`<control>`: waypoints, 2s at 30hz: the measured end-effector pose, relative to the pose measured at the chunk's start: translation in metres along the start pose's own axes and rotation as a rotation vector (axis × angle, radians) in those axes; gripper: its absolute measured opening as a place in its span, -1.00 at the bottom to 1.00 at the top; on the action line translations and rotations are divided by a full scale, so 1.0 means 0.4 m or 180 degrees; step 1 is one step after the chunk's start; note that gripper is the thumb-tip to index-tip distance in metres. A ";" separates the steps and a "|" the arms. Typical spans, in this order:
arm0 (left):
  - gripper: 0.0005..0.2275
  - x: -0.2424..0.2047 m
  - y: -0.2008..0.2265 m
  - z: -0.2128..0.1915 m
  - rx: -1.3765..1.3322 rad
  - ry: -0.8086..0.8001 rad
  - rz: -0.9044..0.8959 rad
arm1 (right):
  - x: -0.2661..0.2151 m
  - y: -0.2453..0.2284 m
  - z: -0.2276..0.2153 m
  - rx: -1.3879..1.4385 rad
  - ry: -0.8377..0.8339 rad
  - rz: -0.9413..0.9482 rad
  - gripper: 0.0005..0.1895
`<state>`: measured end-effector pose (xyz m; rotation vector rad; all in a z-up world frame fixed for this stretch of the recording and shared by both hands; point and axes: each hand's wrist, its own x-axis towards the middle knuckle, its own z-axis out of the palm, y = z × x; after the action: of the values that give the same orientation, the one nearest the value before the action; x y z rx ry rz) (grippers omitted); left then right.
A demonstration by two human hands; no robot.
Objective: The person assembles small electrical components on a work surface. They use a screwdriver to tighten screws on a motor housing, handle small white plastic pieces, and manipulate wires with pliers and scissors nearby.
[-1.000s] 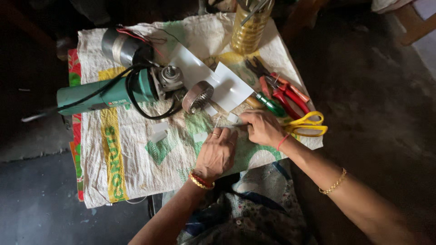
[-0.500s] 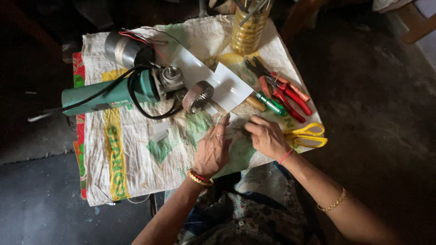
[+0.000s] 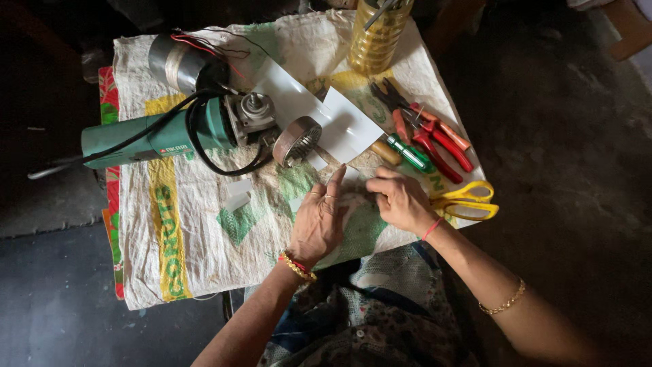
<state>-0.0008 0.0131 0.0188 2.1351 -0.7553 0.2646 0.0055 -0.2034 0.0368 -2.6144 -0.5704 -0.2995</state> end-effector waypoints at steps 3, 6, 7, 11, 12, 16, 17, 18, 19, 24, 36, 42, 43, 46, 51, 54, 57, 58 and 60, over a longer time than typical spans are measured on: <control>-0.30 -0.006 -0.002 0.002 0.0145 -0.0153 -0.0419 | 0.001 -0.008 0.005 -0.0049 -0.0083 -0.0139 -0.83; -0.33 0.005 -0.003 0.006 0.0032 0.0018 -0.0104 | 0.000 -0.015 0.000 -0.0005 -0.0121 -0.0261 -0.85; -0.34 0.004 -0.004 0.007 -0.0053 0.0142 0.0137 | -0.003 -0.017 -0.001 -0.0009 -0.0116 -0.0294 -0.86; -0.37 -0.001 -0.008 0.011 -0.0011 0.0102 -0.0015 | 0.000 -0.019 0.000 0.0008 -0.0144 -0.0432 -0.89; -0.38 -0.003 -0.009 0.012 0.0017 0.0133 0.0085 | 0.001 -0.016 0.000 0.0008 -0.0148 -0.0452 -0.89; -0.38 -0.002 -0.012 0.017 0.0083 0.0083 0.0071 | 0.003 -0.003 -0.002 -0.0051 -0.0318 -0.0556 -0.89; -0.37 -0.003 -0.014 0.018 0.0086 0.0035 0.0051 | 0.002 0.000 0.000 -0.0071 -0.0321 -0.0574 -0.90; -0.36 -0.005 -0.016 0.019 0.0088 -0.0011 0.0028 | 0.001 0.003 0.003 -0.0091 -0.0327 -0.0593 -0.90; -0.35 -0.006 -0.018 0.021 0.0090 -0.0058 0.0006 | -0.001 0.006 0.005 -0.0149 -0.0353 -0.0616 -0.91; -0.36 -0.012 -0.027 0.027 0.0202 0.0079 0.0275 | -0.008 0.015 0.017 -0.0385 -0.0344 -0.0791 -0.89; -0.37 -0.012 -0.029 0.031 0.0169 0.0060 0.0269 | -0.013 0.017 0.016 -0.0426 -0.0381 -0.0933 -0.89; -0.35 -0.017 -0.037 0.034 0.0521 -0.0160 0.0042 | -0.034 0.007 0.029 -0.0397 0.0011 -0.1244 -0.85; -0.33 -0.018 -0.034 0.036 0.0610 -0.0376 -0.0218 | -0.039 0.008 0.026 -0.0320 -0.0293 -0.0853 -0.92; -0.40 -0.015 -0.032 0.031 0.0164 0.0208 0.0434 | -0.025 0.010 0.017 0.0023 -0.0534 -0.0282 -0.92; -0.43 -0.018 -0.030 0.039 0.0397 0.0208 0.0343 | -0.011 0.003 0.019 0.0099 -0.0915 0.0413 -0.88; -0.44 -0.009 -0.027 0.033 0.0287 0.0320 0.0459 | -0.004 -0.006 0.006 0.0007 -0.0122 -0.0455 -0.86; -0.45 -0.010 -0.032 0.020 0.0097 0.0329 0.0455 | 0.010 -0.011 0.003 -0.0169 -0.0647 -0.0156 -0.94; -0.46 -0.014 -0.028 0.022 0.0032 0.0283 0.0419 | 0.003 -0.013 0.001 -0.0153 -0.0501 -0.0338 -0.93; -0.44 -0.011 -0.020 0.024 0.0093 -0.0076 -0.0238 | 0.003 -0.018 0.000 -0.0130 -0.0186 -0.0729 -0.89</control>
<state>-0.0002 0.0113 0.0054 2.1926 -0.6874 0.2120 0.0035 -0.1970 0.0401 -2.6060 -0.8954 -0.3094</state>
